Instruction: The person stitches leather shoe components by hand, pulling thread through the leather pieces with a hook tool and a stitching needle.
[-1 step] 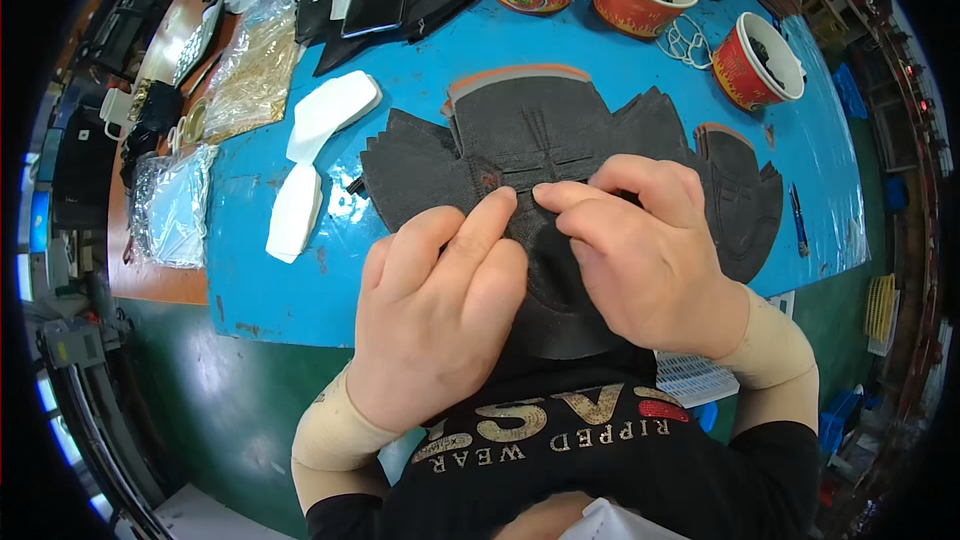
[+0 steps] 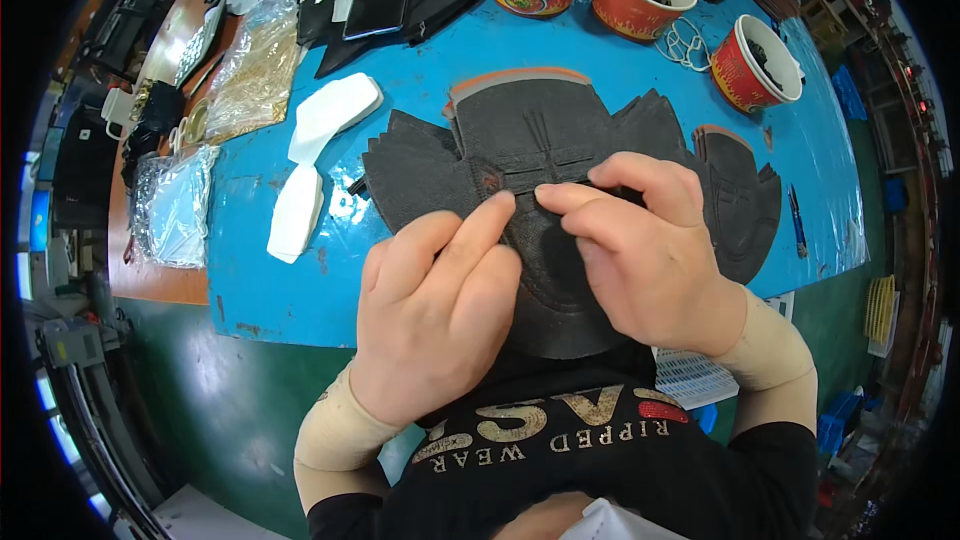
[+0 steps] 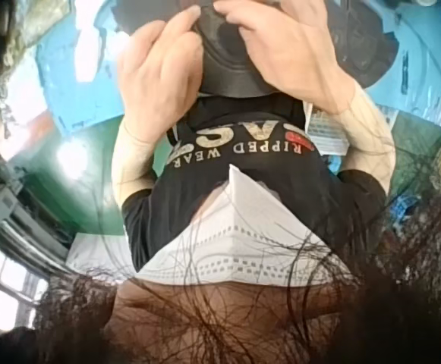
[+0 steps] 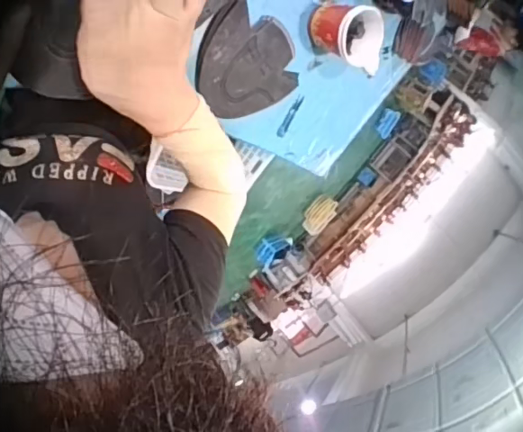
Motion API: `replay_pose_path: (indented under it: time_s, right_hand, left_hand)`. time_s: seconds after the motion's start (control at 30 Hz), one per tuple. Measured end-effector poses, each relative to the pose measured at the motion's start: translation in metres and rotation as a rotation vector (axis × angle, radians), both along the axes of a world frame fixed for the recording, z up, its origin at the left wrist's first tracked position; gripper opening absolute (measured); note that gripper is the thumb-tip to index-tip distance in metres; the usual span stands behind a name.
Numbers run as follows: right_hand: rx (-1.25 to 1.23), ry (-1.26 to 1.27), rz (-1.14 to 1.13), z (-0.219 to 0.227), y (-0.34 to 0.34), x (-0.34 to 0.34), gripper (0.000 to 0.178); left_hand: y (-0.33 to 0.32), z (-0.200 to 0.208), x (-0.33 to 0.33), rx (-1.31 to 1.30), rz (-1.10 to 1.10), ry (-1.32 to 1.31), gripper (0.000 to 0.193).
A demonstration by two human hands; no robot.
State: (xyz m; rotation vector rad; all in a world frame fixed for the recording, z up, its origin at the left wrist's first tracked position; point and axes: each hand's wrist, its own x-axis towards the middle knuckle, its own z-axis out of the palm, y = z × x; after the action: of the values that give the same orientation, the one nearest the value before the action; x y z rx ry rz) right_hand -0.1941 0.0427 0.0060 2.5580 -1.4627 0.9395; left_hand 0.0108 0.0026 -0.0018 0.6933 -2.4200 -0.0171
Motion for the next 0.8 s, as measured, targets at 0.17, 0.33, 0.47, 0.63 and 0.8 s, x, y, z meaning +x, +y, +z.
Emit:
replay_pose_path:
  time_s: [0.17, 0.33, 0.47, 0.63, 0.8]
  right_hand:
    - [-0.048, -0.250, 0.012, -0.011, 0.001, -0.009, 0.029]
    - [-0.010, -0.129, -0.018, 0.004, -0.003, 0.001, 0.033]
    - [-0.044, -0.034, -0.005, 0.000, -0.003, 0.004, 0.038]
    - [-0.017, 0.030, 0.000, 0.001, -0.004, 0.003, 0.038]
    - [-0.102, -0.388, -0.036, -0.013, -0.002, -0.011, 0.027]
  left_hand:
    - [0.009, -0.009, 0.018, 0.054, -0.007, 0.256, 0.024]
    - [0.030, -0.012, 0.029, 0.111, 0.013, 0.245, 0.020]
    - [0.043, -0.024, 0.035, 0.130, 0.047, 0.301, 0.022]
    - [0.061, -0.040, 0.039, 0.136, 0.067, 0.366, 0.021]
    - [0.072, -0.041, 0.038, 0.164, 0.051, 0.343, 0.021]
